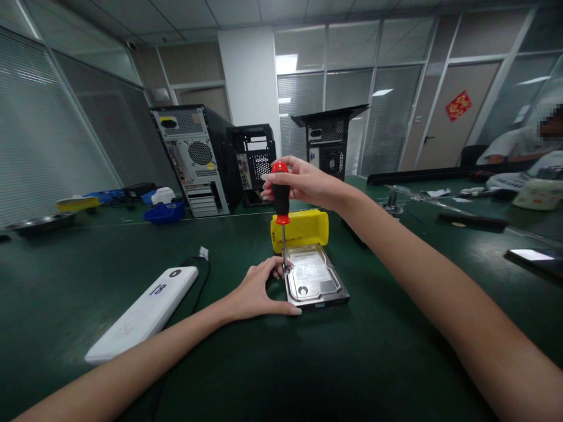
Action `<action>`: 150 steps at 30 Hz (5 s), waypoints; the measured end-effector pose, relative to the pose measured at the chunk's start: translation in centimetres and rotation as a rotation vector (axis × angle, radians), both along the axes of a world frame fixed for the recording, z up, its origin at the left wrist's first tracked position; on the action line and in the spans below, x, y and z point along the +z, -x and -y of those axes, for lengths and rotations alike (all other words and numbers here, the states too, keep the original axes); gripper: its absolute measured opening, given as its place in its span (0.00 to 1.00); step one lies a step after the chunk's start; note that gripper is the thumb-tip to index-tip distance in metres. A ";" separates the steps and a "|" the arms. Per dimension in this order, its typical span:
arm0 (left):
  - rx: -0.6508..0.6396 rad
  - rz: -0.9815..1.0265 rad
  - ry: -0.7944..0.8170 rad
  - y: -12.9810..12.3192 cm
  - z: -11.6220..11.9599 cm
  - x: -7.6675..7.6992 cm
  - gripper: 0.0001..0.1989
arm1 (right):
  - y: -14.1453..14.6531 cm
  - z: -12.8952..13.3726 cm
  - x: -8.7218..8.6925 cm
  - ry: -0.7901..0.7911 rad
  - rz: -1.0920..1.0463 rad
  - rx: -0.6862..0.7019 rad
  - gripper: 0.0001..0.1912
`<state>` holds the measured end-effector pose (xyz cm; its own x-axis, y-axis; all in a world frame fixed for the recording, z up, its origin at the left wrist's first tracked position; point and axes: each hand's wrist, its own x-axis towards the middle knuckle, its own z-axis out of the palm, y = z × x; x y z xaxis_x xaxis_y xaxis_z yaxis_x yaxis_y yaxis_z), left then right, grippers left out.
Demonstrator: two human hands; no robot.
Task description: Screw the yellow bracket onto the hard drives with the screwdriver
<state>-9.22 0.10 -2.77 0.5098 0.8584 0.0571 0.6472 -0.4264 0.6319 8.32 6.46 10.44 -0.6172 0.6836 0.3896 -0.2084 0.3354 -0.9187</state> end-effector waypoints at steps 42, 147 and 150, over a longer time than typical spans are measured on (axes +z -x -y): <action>0.014 -0.018 0.037 0.1 0.0 0.1 0.41 | 0.4 0.1 -0.1 -0.065 0.116 -0.261 0.22; 0.008 -0.001 -0.002 0.0 0.1 0.2 0.40 | 1.8 -0.5 -1.1 0.099 -0.088 -0.262 0.08; -0.001 -0.002 -0.009 0.0 0.0 0.0 0.40 | 1.5 -0.5 -0.8 0.110 -0.068 -0.257 0.06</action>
<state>-9.24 0.07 -2.76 0.5104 0.8576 0.0640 0.6480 -0.4324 0.6270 6.78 6.97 9.65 -0.3931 0.8548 0.3388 -0.1916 0.2842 -0.9394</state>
